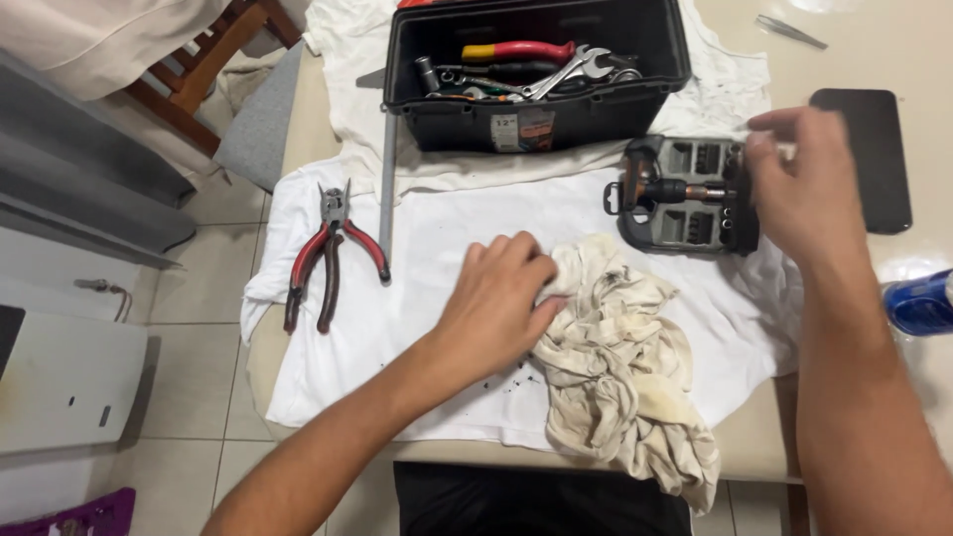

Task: Cleaning mechanical sockets and measuring a component with a vernier caliper

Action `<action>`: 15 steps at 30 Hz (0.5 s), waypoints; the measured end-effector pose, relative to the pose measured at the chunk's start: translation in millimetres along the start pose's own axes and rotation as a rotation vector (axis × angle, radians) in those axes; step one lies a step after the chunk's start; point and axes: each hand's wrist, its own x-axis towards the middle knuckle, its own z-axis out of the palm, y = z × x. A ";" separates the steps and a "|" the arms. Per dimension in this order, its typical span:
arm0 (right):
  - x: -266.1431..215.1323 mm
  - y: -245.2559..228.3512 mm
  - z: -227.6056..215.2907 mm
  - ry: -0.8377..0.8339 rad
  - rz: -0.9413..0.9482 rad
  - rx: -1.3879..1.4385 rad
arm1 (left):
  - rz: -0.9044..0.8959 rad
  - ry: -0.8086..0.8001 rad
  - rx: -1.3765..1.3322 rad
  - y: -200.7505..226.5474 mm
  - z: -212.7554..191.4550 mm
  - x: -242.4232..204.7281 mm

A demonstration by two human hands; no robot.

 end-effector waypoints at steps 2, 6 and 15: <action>-4.7 -5.4 -3.2 0.037 -0.063 -0.049 | 0.029 0.011 -0.099 10.1 -0.6 -3.3; -17.1 -13.1 -12.3 -0.044 -0.433 0.244 | 0.007 -0.087 -0.616 45.2 -13.4 -5.0; -12.7 83.5 5.1 -0.637 -0.168 0.562 | 0.132 0.380 -0.886 78.5 -2.3 14.2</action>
